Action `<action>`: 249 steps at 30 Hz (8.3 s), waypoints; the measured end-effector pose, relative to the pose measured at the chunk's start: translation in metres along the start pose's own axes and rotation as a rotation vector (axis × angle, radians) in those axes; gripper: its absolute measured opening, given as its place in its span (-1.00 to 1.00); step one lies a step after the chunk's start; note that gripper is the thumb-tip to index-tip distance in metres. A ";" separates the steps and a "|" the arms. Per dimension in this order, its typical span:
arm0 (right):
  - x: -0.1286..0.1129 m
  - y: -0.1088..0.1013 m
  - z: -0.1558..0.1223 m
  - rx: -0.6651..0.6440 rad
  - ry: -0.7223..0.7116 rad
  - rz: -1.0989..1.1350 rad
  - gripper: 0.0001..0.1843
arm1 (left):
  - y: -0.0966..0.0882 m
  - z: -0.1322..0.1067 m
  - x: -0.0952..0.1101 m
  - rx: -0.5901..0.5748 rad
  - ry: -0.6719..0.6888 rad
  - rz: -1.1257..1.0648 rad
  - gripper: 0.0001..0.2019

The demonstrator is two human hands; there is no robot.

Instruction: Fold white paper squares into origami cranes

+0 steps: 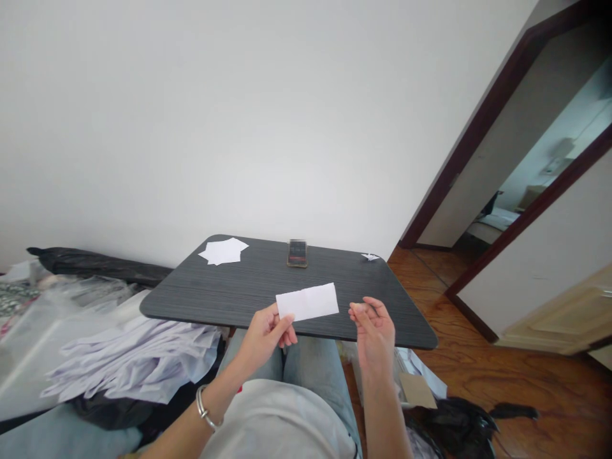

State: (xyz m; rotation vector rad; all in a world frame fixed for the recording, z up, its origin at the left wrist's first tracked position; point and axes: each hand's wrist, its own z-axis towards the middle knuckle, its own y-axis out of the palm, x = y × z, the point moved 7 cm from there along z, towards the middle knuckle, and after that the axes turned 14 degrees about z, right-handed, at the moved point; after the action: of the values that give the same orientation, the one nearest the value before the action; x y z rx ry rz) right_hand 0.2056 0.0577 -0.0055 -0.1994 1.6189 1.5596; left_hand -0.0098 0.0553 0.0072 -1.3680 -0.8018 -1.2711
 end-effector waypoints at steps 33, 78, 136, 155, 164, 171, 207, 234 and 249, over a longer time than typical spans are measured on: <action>0.039 0.046 -0.041 -0.361 0.275 -0.344 -0.77 | 0.018 0.001 0.018 -0.080 0.003 0.103 -0.79; 0.040 0.040 -0.034 -0.408 0.282 -0.385 -0.80 | 0.003 0.009 -0.001 0.043 -0.064 -0.033 -0.76; 0.051 0.037 -0.034 -0.458 0.280 -0.358 -0.66 | 0.009 0.013 -0.012 -0.069 -0.086 -0.061 -0.76; 0.050 0.043 -0.039 -0.493 0.298 -0.380 -0.60 | 0.013 0.011 -0.012 -0.137 -0.062 -0.029 -0.72; 0.046 0.031 -0.029 -0.419 0.276 -0.387 -0.65 | -0.010 0.014 -0.013 -0.062 -0.040 -0.010 -0.75; 0.038 0.023 -0.020 -0.327 0.227 -0.344 -0.67 | -0.035 0.015 -0.009 0.081 -0.018 -0.056 -0.76; 0.052 0.033 -0.029 -0.335 0.360 -0.129 -0.58 | -0.008 0.014 -0.002 0.055 -0.076 -0.247 -0.26; 0.056 0.028 -0.034 -0.218 0.505 -0.063 -0.70 | -0.014 0.009 0.020 -0.021 0.324 0.094 -0.73; 0.065 0.034 -0.041 -0.358 0.553 -0.195 -0.64 | -0.035 0.002 0.019 0.350 0.245 0.301 -0.78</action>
State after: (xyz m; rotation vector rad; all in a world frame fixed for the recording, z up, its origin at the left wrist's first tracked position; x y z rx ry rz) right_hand 0.1250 0.0572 -0.0288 -1.0269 1.6388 1.7199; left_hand -0.0387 0.0614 0.0343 -0.9861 -0.5888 -0.9842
